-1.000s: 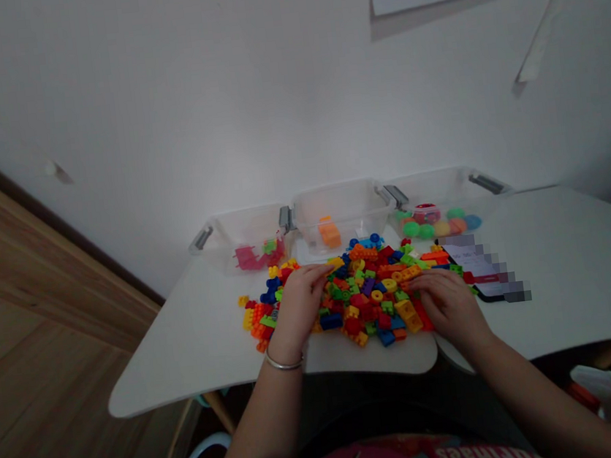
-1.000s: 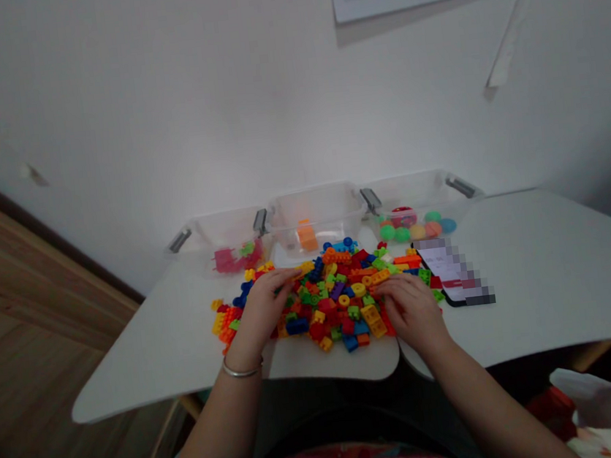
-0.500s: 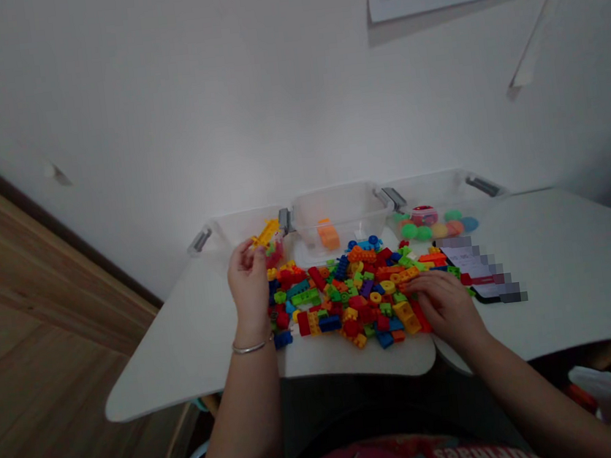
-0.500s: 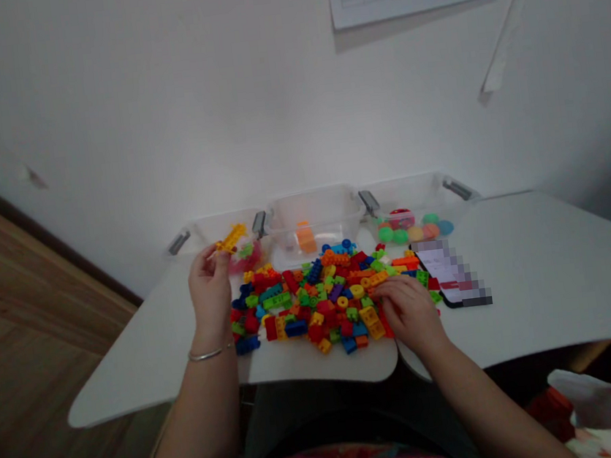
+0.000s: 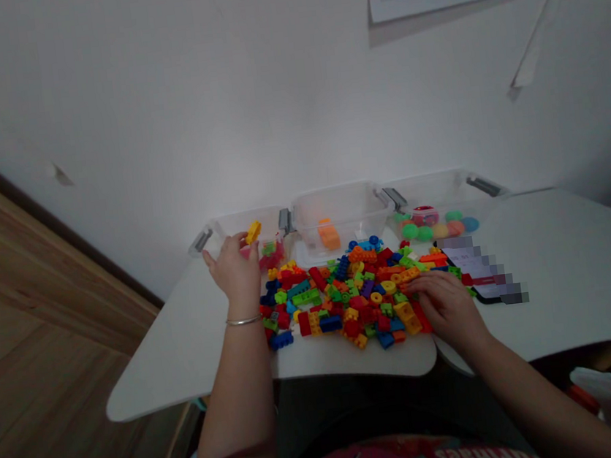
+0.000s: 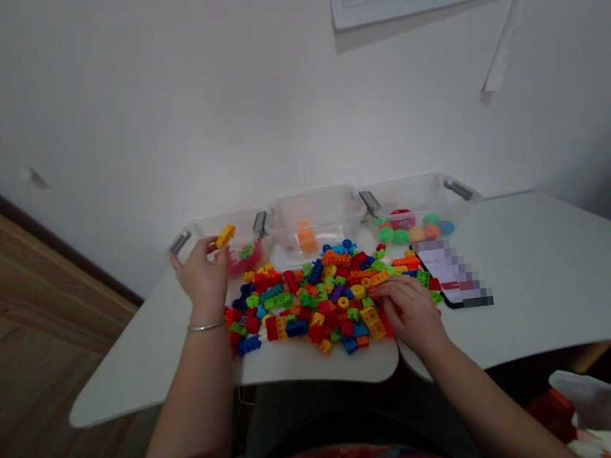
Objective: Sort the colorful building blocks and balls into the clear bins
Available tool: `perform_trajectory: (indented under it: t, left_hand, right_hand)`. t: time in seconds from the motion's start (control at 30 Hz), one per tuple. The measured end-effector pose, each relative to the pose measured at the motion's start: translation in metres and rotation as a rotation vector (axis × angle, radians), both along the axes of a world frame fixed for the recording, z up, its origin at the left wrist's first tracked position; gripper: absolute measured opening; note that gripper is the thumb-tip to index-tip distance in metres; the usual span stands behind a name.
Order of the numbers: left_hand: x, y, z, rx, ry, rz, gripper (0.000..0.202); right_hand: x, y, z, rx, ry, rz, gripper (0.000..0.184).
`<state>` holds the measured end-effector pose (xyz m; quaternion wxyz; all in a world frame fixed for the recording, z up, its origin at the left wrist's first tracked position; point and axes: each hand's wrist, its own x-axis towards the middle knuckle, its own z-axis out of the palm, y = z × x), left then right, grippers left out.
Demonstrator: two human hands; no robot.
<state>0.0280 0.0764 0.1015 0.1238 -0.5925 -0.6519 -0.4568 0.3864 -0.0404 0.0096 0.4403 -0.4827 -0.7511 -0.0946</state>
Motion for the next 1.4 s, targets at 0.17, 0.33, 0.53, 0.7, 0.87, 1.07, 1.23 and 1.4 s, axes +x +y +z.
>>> perform_trajectory:
  t: [0.17, 0.33, 0.53, 0.7, 0.87, 1.07, 1.23, 1.4]
  left_hand:
    - [0.004, 0.008, -0.001, -0.097, 0.140, 0.012, 0.035]
    - [0.012, 0.010, -0.003, -0.149, 0.120, 0.005, 0.041]
    - [0.013, 0.009, -0.003, -0.166, 0.140, 0.004, 0.049]
    - [0.010, 0.010, -0.002, -0.189, 0.131, -0.056, 0.055]
    - [0.017, 0.003, -0.003, -0.185, 0.065, -0.146, 0.048]
    - [0.063, -0.031, -0.011, -0.016, 0.166, -0.407, 0.034]
    - [0.105, -0.054, -0.017, -0.100, 0.367, -0.786, 0.036]
    - [0.127, -0.052, -0.021, -0.146, 0.550, -0.885, 0.037]
  right_hand:
    - [0.001, 0.000, -0.001, -0.016, -0.005, -0.011, 0.020]
    - [0.000, 0.000, -0.001, -0.007, -0.016, -0.004, 0.019]
    - [0.000, 0.000, -0.001, -0.025, -0.006, -0.012, 0.019]
    - [0.000, 0.000, -0.001, -0.010, 0.007, -0.002, 0.019]
    - [-0.001, 0.000, 0.001, 0.007, -0.007, -0.003, 0.019]
    - [-0.001, -0.001, 0.002, 0.011, -0.012, -0.011, 0.019]
    - [0.000, -0.002, 0.000, 0.007, -0.019, -0.021, 0.019]
    - [0.000, -0.001, 0.000, 0.022, -0.034, -0.020, 0.018]
